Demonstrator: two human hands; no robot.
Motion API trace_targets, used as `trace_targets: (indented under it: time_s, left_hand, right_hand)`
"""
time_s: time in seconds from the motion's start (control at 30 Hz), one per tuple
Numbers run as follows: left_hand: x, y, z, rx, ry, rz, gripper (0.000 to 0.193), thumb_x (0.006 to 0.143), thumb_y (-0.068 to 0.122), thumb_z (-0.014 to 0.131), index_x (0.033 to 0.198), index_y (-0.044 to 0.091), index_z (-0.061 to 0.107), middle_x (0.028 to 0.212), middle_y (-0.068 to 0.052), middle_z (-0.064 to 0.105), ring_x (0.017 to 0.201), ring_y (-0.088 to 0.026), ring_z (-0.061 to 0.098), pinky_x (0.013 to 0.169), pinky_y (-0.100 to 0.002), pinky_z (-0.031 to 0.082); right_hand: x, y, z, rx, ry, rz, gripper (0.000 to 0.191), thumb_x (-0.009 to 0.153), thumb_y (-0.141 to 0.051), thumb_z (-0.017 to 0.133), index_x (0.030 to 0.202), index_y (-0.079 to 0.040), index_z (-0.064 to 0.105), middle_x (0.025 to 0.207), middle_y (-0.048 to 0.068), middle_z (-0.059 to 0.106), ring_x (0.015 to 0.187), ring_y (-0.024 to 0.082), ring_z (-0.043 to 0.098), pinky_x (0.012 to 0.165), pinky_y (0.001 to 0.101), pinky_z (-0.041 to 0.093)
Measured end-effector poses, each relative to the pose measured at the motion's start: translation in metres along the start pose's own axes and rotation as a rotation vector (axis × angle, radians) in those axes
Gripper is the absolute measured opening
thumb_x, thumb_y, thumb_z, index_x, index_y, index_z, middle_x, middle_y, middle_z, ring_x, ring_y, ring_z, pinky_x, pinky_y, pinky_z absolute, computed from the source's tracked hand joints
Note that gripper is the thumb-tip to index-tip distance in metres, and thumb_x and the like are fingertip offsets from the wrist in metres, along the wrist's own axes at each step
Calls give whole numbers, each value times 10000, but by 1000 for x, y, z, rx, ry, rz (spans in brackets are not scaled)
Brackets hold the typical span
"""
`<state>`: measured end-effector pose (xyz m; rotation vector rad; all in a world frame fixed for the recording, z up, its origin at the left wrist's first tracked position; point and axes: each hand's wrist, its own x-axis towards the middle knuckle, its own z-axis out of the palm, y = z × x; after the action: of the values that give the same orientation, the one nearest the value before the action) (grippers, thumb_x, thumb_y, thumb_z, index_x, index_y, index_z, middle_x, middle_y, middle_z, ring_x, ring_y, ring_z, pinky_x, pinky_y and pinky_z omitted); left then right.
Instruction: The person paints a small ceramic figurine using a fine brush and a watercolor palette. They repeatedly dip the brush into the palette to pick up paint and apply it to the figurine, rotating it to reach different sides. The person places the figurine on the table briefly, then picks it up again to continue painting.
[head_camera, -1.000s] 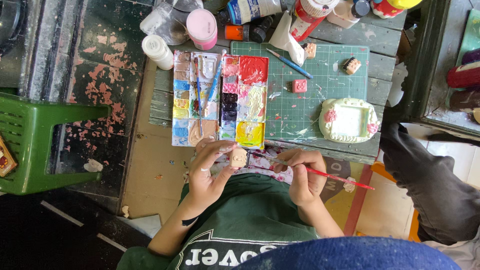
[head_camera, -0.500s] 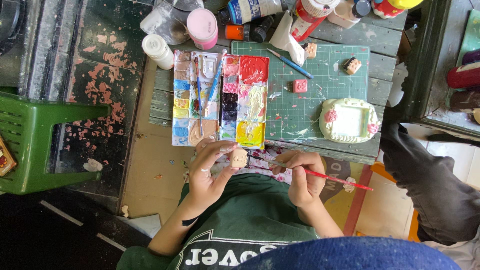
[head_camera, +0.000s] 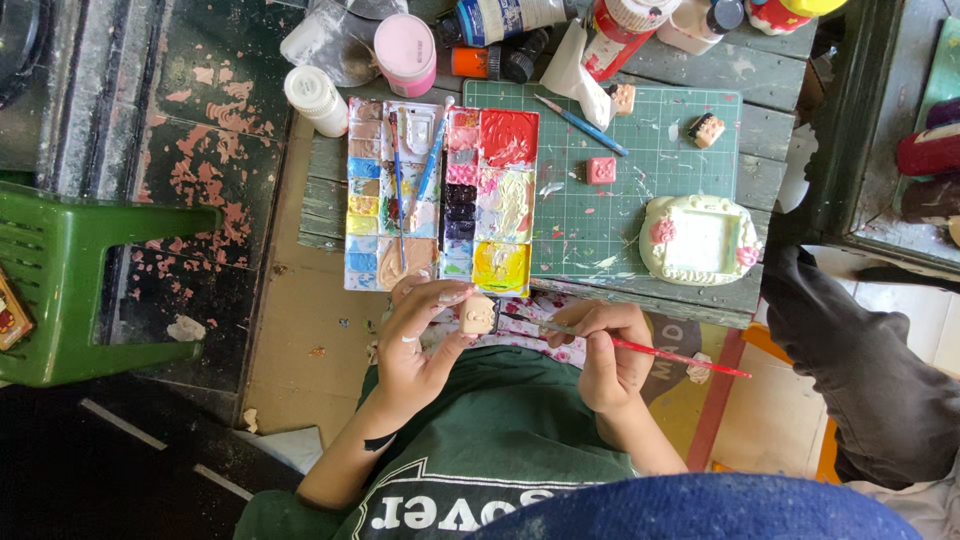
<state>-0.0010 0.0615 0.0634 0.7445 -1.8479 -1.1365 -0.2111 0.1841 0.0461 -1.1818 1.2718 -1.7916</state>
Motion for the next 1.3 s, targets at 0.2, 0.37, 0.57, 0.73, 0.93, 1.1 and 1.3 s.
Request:
trace_targets:
  time_s: [0.2,0.37,0.57,0.73,0.93,1.1,1.3]
  left_hand:
    - [0,0,1,3,-2,-2,348,920,126,760,1242,38,662,1227,-97,721,1178,-260,675,1157,-440,377]
    - [0,0,0,-2,3,-1,346,923,125,756,1242,37,657,1229,-100,717,1176,-261,665,1156,-443,374]
    - [-1,0,1,-3,8,4,341,929,127,758,1244,45,658,1227,-94,719,1178,-254,666,1153,-443,380]
    - [0,-1,2,-10,20,10,328,933,129,754,1236,47,658,1225,-89,722,1171,-247,674,1145,-434,384]
    - [0,-2,2,-14,30,13,326,930,134,755,1231,49,664,1221,-92,722,1158,-249,671,1135,-429,388]
    - [0,-2,2,-14,31,18,322,925,132,760,1222,52,664,1215,-90,724,1151,-246,673,1139,-425,387]
    - [0,-2,3,-14,27,21,326,923,129,766,1223,51,667,1216,-92,727,1151,-247,679,1135,-424,391]
  right_hand:
    - [-1,1,1,11,37,-6,100,1101,-112,433,1093,-17,464,1008,248,672,778,203,661,750,342,584]
    - [-1,1,1,-18,-10,7,81,1111,-91,437,1087,-20,466,980,240,684,778,205,662,736,342,585]
    - [-1,2,2,-18,43,12,87,1108,-98,440,1092,-17,467,991,248,674,783,212,667,751,343,580]
    - [-1,2,1,15,10,-16,95,1107,-115,453,1096,-23,474,986,224,687,779,208,663,763,337,585]
    - [-3,3,1,-28,10,1,111,1093,-115,456,1063,-11,480,988,234,669,766,225,671,727,342,597]
    - [-2,3,1,14,34,-32,114,1102,-127,452,1083,-16,472,977,230,669,776,221,658,767,357,585]
    - [-2,2,1,1,9,-38,114,1093,-134,455,1091,-20,460,965,232,673,767,212,661,748,344,582]
